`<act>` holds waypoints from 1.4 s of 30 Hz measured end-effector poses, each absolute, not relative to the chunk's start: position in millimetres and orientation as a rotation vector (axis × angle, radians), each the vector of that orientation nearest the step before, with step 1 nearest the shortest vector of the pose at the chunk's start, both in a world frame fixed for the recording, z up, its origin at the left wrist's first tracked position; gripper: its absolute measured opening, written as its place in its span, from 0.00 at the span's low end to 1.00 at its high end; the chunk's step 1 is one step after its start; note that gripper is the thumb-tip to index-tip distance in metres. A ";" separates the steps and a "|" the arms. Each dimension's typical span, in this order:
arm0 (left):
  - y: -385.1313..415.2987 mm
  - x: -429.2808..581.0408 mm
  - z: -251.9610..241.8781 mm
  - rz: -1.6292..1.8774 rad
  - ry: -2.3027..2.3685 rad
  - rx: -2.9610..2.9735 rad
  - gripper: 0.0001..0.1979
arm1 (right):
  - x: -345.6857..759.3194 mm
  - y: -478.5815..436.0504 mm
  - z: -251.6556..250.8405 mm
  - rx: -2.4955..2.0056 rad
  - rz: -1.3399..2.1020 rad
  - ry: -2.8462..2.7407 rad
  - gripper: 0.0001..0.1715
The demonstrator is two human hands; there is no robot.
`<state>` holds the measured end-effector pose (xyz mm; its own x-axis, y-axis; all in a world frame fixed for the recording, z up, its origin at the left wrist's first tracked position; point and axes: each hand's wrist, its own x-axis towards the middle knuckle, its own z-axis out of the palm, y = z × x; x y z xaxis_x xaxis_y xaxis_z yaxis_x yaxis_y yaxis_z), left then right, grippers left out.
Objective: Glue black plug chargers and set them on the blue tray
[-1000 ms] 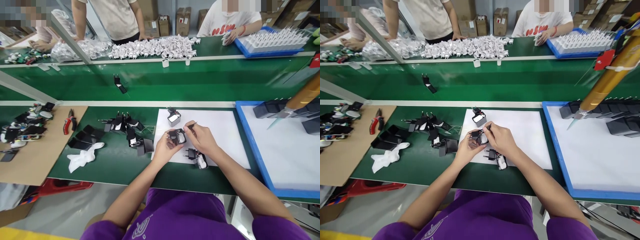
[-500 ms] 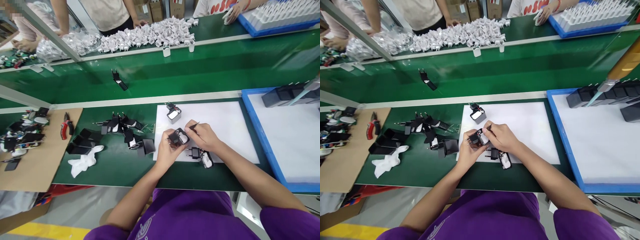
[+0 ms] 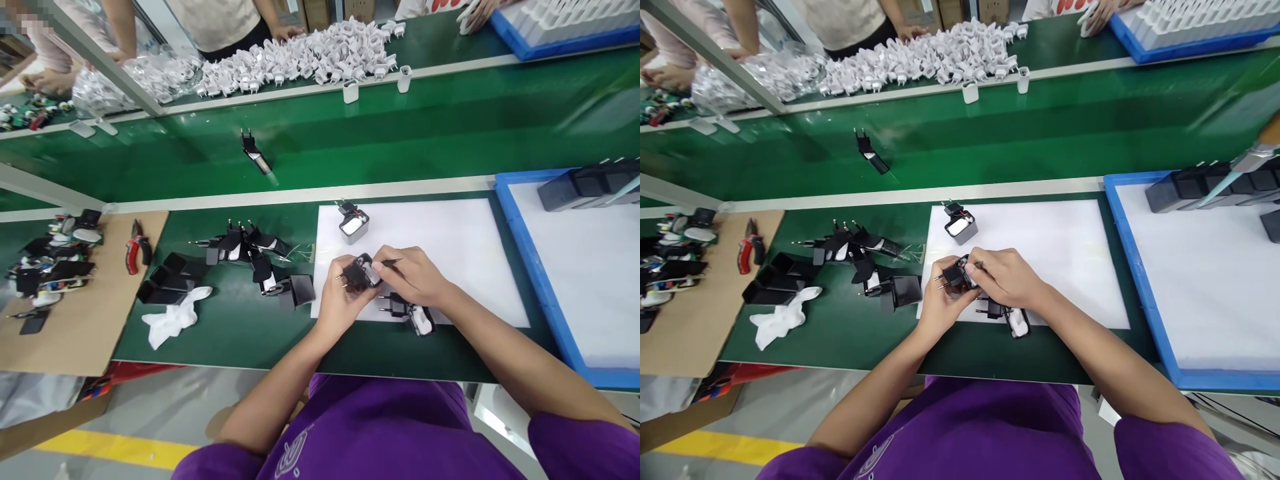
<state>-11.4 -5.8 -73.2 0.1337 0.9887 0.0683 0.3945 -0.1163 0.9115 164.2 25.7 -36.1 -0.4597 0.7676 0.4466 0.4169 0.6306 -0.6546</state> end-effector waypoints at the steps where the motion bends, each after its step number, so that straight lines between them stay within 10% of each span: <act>1: -5.7 -11.1 -73.4 0.977 1.351 1.634 0.26 | 163.5 25.1 -34.0 -0.908 0.538 -2.138 0.13; 26: -1.3 -12.4 -74.7 0.882 1.326 1.538 0.29 | 171.0 27.3 -28.3 -0.986 0.431 -1.904 0.15; 32: -16.9 -33.6 -34.3 0.662 1.401 1.525 0.46 | 179.3 43.2 -33.3 -1.140 0.669 -1.611 0.13; 42: 56.6 -22.5 -2.5 0.597 1.710 1.931 0.22 | 155.7 78.2 -58.0 -1.184 1.090 -1.360 0.20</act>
<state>-22.5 56.6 -2.5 0.1198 0.9928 0.0027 0.7790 -0.0957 0.6196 155.7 78.2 -58.0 -0.0340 0.9927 0.1153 0.1031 0.1182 -0.9876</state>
